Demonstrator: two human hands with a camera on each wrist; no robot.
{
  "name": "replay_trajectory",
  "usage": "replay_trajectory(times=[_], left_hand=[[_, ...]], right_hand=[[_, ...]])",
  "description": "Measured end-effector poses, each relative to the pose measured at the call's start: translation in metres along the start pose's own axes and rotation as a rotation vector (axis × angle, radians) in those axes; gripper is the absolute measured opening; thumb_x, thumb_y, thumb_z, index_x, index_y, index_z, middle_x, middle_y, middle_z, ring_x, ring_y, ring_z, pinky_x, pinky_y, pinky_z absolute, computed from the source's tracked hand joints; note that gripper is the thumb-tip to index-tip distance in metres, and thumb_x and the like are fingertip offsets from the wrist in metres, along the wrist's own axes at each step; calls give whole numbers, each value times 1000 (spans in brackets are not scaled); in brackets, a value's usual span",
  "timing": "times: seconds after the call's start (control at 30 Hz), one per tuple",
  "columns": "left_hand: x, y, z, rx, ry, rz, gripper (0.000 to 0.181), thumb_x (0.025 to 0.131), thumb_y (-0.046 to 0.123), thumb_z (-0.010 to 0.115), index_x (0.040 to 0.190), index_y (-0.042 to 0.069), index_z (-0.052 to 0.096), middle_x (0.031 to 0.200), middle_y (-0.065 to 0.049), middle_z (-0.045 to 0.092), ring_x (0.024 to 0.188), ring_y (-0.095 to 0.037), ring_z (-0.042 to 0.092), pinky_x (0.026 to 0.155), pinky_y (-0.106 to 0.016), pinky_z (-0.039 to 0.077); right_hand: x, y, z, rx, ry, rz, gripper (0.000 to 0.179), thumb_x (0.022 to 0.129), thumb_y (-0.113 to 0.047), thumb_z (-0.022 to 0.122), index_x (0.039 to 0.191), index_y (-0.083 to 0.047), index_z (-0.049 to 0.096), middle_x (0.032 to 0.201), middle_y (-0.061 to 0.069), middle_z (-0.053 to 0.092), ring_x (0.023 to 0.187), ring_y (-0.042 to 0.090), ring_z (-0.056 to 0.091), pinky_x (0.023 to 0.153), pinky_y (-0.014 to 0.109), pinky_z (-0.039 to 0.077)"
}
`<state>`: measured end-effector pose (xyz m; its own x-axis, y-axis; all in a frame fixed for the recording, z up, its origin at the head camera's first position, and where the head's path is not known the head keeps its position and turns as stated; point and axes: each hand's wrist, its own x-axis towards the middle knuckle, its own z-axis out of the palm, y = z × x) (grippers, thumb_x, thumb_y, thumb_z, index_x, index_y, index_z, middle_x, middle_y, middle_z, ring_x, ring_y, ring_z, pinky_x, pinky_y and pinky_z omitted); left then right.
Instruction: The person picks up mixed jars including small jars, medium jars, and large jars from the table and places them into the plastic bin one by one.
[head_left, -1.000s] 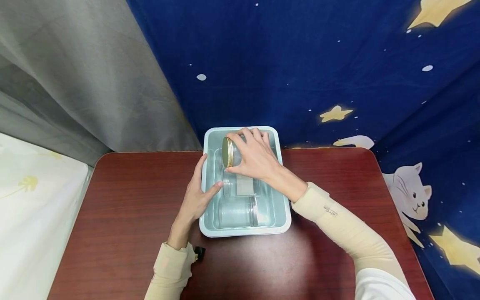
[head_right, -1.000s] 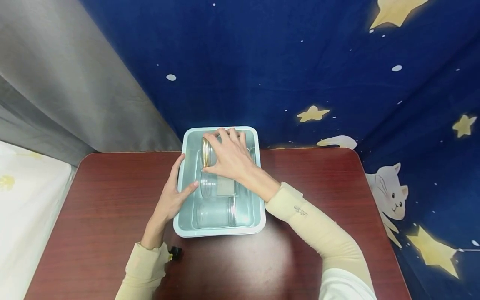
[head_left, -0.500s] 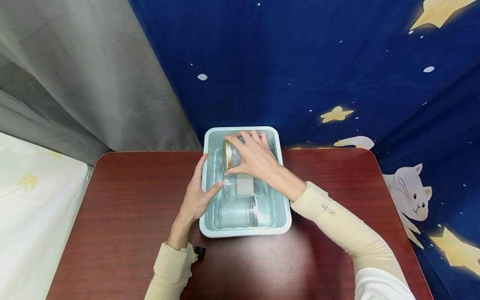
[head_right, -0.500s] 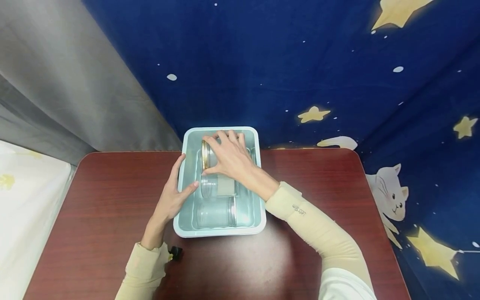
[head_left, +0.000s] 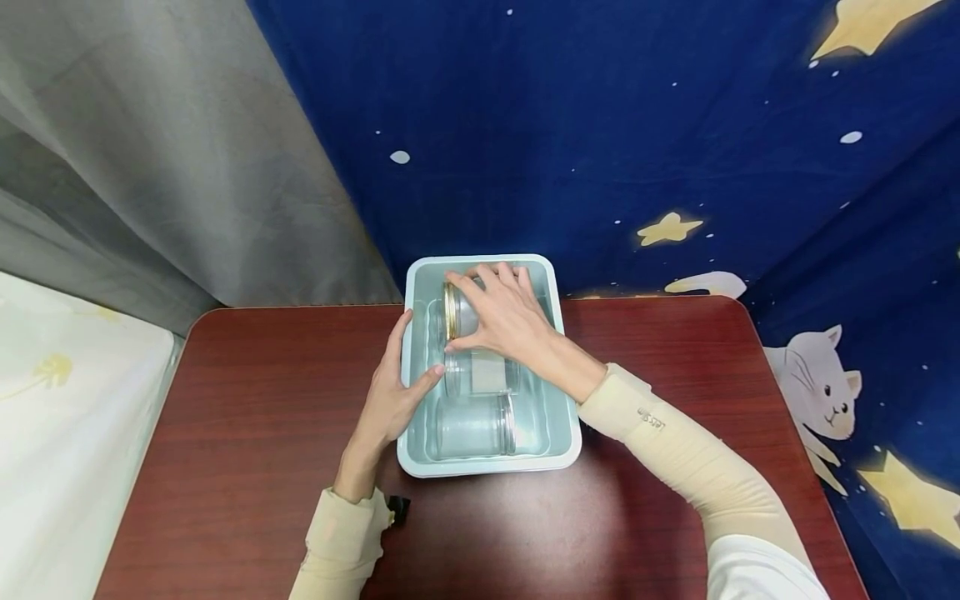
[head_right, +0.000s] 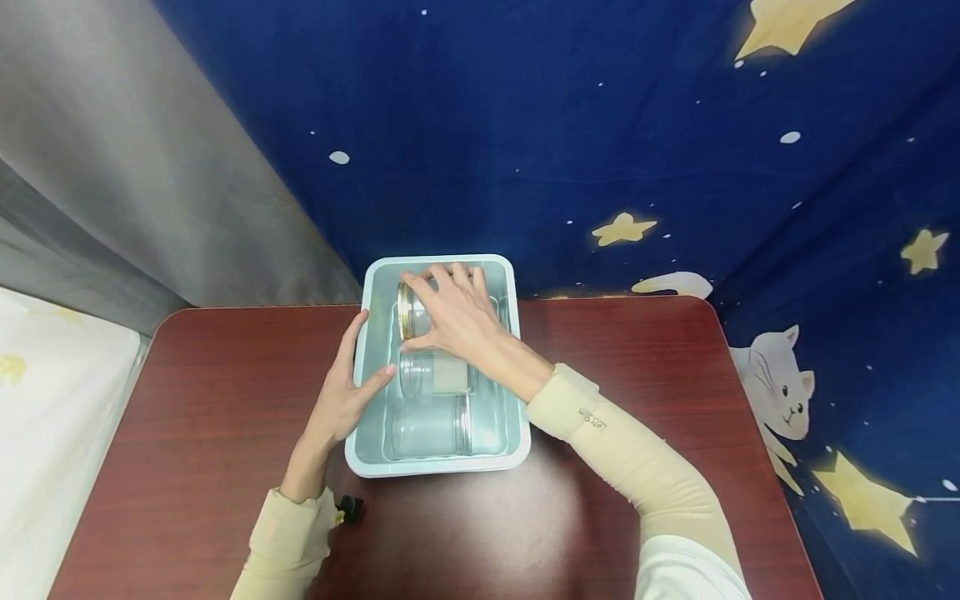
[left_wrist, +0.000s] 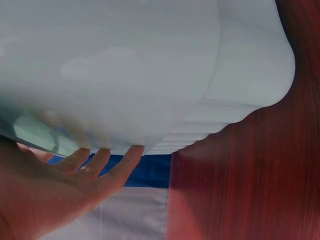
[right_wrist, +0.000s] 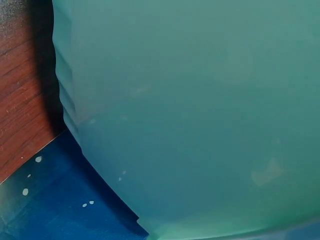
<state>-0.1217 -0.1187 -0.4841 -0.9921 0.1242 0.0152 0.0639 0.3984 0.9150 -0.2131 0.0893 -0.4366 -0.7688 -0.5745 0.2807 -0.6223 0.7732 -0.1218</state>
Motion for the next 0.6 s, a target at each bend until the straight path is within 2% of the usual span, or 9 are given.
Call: replay_trajectory(times=[0.23, 0.5, 0.6], left_hand=[[-3, -2, -1, 10, 1, -12, 86, 94, 30, 68, 159, 38, 11, 164, 5, 17, 147, -29, 23, 107, -66, 26], [-1, -2, 0, 8, 3, 2, 85, 95, 29, 67, 159, 37, 11, 164, 5, 17, 148, -28, 22, 108, -66, 25], [-1, -2, 0, 6, -7, 5, 86, 96, 28, 65, 159, 38, 7, 164, 3, 17, 147, -29, 25, 108, -64, 29]], right_hand=[[-1, -1, 3, 11, -23, 5, 99, 68, -73, 76, 148, -22, 47, 138, 4, 55, 116, 29, 49, 95, 45, 35], [-2, 2, 1, 48, -3, -4, 100, 66, -71, 78, 148, -22, 48, 140, 4, 53, 121, 30, 49, 101, 48, 34], [-3, 5, -1, 74, -1, 5, 100, 67, -72, 77, 148, -22, 48, 142, 3, 52, 123, 30, 48, 103, 48, 33]])
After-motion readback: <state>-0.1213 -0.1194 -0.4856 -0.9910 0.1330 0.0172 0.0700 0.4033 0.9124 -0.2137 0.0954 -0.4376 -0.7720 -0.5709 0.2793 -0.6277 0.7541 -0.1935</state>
